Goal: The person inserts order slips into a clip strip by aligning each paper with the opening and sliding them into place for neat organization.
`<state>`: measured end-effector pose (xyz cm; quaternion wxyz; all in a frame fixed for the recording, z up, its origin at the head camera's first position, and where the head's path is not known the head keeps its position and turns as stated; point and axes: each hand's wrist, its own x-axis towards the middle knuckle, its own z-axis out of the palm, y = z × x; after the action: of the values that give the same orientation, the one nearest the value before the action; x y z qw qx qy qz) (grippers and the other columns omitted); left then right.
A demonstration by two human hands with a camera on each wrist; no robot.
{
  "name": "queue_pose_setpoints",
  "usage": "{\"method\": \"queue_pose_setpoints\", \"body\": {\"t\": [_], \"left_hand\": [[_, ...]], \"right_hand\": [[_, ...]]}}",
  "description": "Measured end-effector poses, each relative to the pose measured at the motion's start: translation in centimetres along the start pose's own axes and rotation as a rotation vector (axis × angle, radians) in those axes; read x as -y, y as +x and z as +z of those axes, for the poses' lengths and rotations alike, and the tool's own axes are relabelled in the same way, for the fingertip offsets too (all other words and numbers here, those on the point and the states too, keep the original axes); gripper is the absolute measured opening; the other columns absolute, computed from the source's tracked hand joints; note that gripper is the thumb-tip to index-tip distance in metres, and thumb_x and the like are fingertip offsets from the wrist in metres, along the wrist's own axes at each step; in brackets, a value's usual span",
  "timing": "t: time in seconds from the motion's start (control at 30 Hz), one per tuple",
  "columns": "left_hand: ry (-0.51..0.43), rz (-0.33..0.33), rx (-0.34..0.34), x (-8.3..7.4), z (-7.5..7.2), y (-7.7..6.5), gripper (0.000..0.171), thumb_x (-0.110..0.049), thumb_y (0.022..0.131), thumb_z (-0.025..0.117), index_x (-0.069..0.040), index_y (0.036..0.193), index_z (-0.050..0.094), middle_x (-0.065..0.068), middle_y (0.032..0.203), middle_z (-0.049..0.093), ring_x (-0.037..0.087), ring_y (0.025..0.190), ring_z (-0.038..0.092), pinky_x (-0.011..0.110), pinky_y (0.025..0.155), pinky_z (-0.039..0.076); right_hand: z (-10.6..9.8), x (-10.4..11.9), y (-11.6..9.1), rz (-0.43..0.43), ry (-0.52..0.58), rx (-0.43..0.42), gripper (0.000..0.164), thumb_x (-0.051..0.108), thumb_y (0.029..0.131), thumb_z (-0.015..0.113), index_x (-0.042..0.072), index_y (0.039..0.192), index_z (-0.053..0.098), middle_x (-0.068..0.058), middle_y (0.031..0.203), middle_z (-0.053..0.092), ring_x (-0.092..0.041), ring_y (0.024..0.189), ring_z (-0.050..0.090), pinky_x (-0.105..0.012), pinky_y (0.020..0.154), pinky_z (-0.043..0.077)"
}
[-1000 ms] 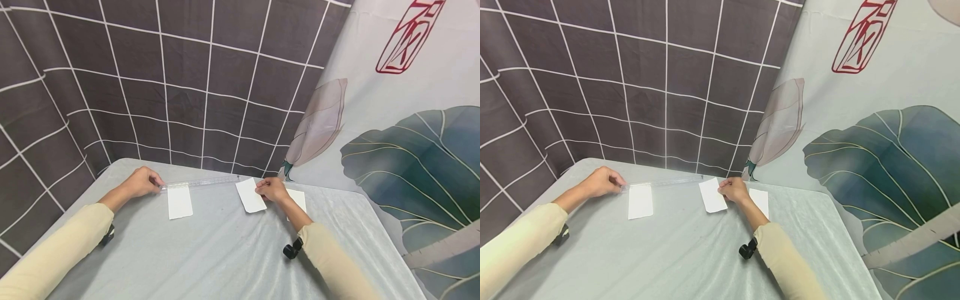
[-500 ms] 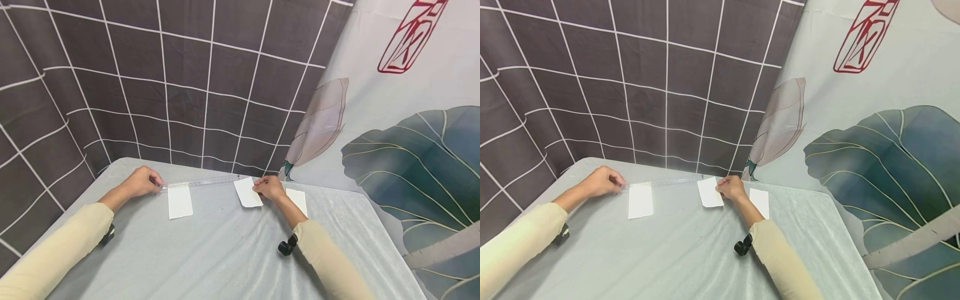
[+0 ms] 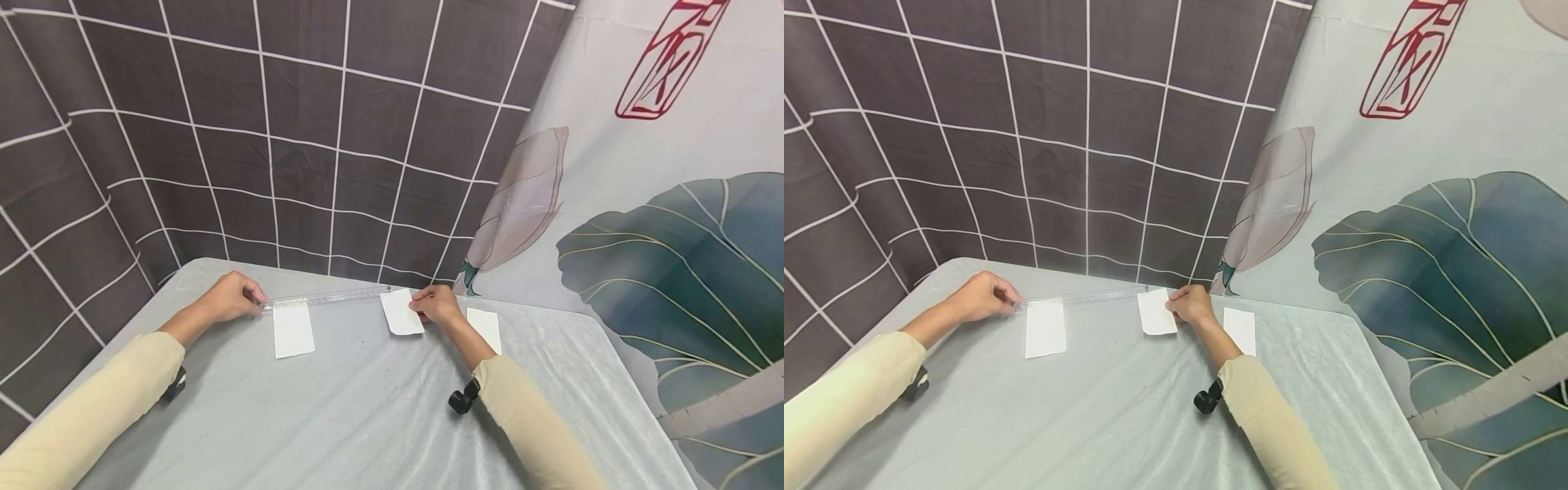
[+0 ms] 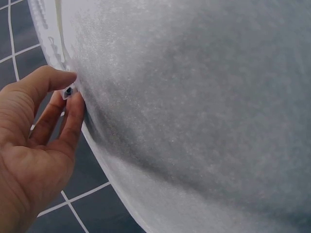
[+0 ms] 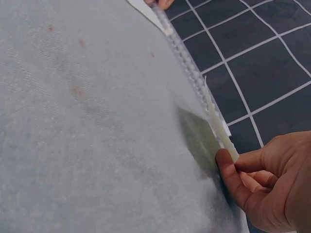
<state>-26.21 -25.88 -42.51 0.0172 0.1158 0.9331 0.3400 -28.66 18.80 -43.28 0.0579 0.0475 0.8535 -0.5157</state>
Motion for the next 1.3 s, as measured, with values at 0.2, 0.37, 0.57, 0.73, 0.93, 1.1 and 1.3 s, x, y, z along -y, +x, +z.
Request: {"method": "queue_pose_setpoints", "body": {"t": [0.2,0.37,0.57,0.73,0.93,1.1,1.3], "left_hand": [[-0.01,0.011,-0.004,0.0,-0.1,-0.2,0.023,0.003,0.074,0.088,0.002,0.097,0.087,0.005,0.082,0.077,0.016,0.079,0.059,0.026,0.068,0.049],[-0.012,0.009,-0.003,-0.2,-0.1,-0.2,0.023,0.003,0.075,0.088,0.002,0.098,0.087,0.005,0.083,0.078,0.016,0.079,0.059,0.026,0.068,0.049],[-0.009,0.013,-0.006,-0.2,-0.1,0.0,0.023,0.003,0.075,0.088,0.002,0.098,0.087,0.007,0.084,0.078,0.016,0.079,0.06,0.026,0.069,0.049],[-0.003,-0.005,-0.002,-0.2,-0.1,-0.1,0.023,0.003,0.075,0.088,0.001,0.098,0.087,0.008,0.085,0.079,0.015,0.08,0.06,0.027,0.07,0.05],[0.0,-0.001,-0.008,-0.1,0.0,-0.2,0.023,0.002,0.075,0.088,0.001,0.098,0.087,0.008,0.085,0.078,0.016,0.081,0.06,0.028,0.071,0.05],[-0.006,-0.005,-0.006,-0.2,-0.1,-0.3,0.023,0.002,0.076,0.088,0.001,0.099,0.087,0.01,0.088,0.08,0.017,0.081,0.061,0.028,0.071,0.051],[-0.013,-0.003,-0.004,-0.1,0.0,-0.4,0.023,0.002,0.075,0.088,0.002,0.098,0.087,0.01,0.088,0.08,0.016,0.082,0.061,0.028,0.071,0.051]], "right_hand": [[0.3,0.1,0.3,-0.009,0.002,0.003,0.016,-0.001,0.097,0.079,-0.008,0.11,0.076,-0.019,0.101,0.081,-0.014,0.081,0.073,-0.028,0.074,0.067],[0.6,0.2,0.3,-0.015,0.011,0.012,0.015,-0.001,0.097,0.079,-0.008,0.11,0.077,-0.018,0.101,0.081,-0.014,0.082,0.073,-0.028,0.074,0.067],[0.9,0.4,0.6,-0.021,0.013,0.006,0.015,-0.001,0.097,0.08,-0.008,0.109,0.077,-0.014,0.095,0.079,-0.013,0.077,0.072,-0.026,0.07,0.065],[1.1,0.4,0.6,-0.021,-0.008,0.004,0.013,0.0,0.096,0.081,-0.006,0.107,0.078,-0.017,0.099,0.081,-0.014,0.081,0.074,-0.027,0.073,0.066],[1.3,0.4,0.6,-0.021,-0.022,-0.006,0.012,0.0,0.096,0.08,-0.006,0.107,0.078,-0.021,0.103,0.082,-0.016,0.084,0.075,-0.03,0.074,0.067],[1.5,0.4,0.6,-0.017,-0.034,-0.012,0.011,0.0,0.097,0.081,-0.005,0.107,0.079,-0.022,0.106,0.083,-0.017,0.085,0.076,-0.03,0.076,0.068],[1.6,0.4,0.4,-0.016,-0.022,-0.01,0.012,-0.001,0.096,0.08,-0.006,0.108,0.08,-0.023,0.108,0.083,-0.018,0.086,0.076,-0.031,0.076,0.068]]}}
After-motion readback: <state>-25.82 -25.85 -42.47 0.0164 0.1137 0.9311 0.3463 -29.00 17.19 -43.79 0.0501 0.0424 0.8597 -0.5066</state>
